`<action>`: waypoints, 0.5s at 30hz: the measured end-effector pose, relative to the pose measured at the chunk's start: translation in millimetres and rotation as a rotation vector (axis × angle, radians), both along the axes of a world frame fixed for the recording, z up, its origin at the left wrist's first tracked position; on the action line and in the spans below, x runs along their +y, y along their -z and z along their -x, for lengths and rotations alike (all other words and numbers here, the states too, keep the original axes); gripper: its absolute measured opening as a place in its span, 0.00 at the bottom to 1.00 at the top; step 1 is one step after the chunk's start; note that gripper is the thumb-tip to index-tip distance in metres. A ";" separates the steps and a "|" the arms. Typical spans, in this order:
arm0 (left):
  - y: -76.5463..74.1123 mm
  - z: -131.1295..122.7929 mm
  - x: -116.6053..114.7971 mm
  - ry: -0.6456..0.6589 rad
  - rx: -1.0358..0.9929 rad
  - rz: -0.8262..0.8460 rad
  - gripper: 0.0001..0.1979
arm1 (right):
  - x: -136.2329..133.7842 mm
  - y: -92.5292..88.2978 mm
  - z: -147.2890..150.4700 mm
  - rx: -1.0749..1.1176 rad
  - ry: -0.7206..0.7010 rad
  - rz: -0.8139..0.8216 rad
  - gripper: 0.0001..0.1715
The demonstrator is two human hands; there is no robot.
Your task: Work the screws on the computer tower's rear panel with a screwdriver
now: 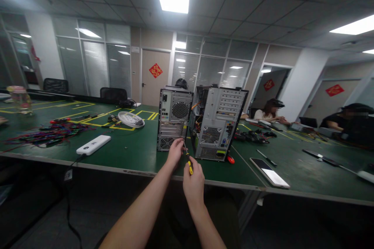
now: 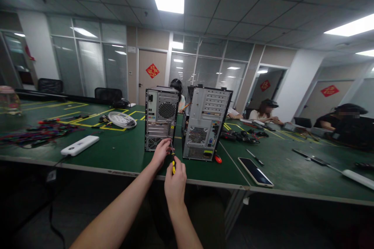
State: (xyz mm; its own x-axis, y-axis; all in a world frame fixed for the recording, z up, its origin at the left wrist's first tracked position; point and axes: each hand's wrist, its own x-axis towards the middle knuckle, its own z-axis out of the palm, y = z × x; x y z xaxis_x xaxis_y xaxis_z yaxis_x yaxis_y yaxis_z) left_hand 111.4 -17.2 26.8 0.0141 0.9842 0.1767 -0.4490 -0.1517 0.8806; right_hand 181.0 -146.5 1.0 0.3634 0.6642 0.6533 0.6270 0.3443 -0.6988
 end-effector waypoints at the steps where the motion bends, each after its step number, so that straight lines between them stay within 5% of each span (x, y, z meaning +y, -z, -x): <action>1: 0.0 0.0 -0.1 0.000 0.001 0.000 0.13 | -0.1 0.0 0.5 0.001 -0.001 -0.001 0.23; 15: -4.8 -1.0 -4.9 -0.001 -0.003 0.045 0.13 | 1.0 -1.5 3.4 -0.002 0.014 0.025 0.24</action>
State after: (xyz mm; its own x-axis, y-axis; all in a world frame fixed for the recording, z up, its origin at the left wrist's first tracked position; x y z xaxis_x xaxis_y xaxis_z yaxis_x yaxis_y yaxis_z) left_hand 112.4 -22.0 31.6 0.0127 0.9911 0.1326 -0.4517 -0.1126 0.8850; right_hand 177.6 -145.4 2.6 0.3714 0.6753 0.6372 0.6330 0.3179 -0.7059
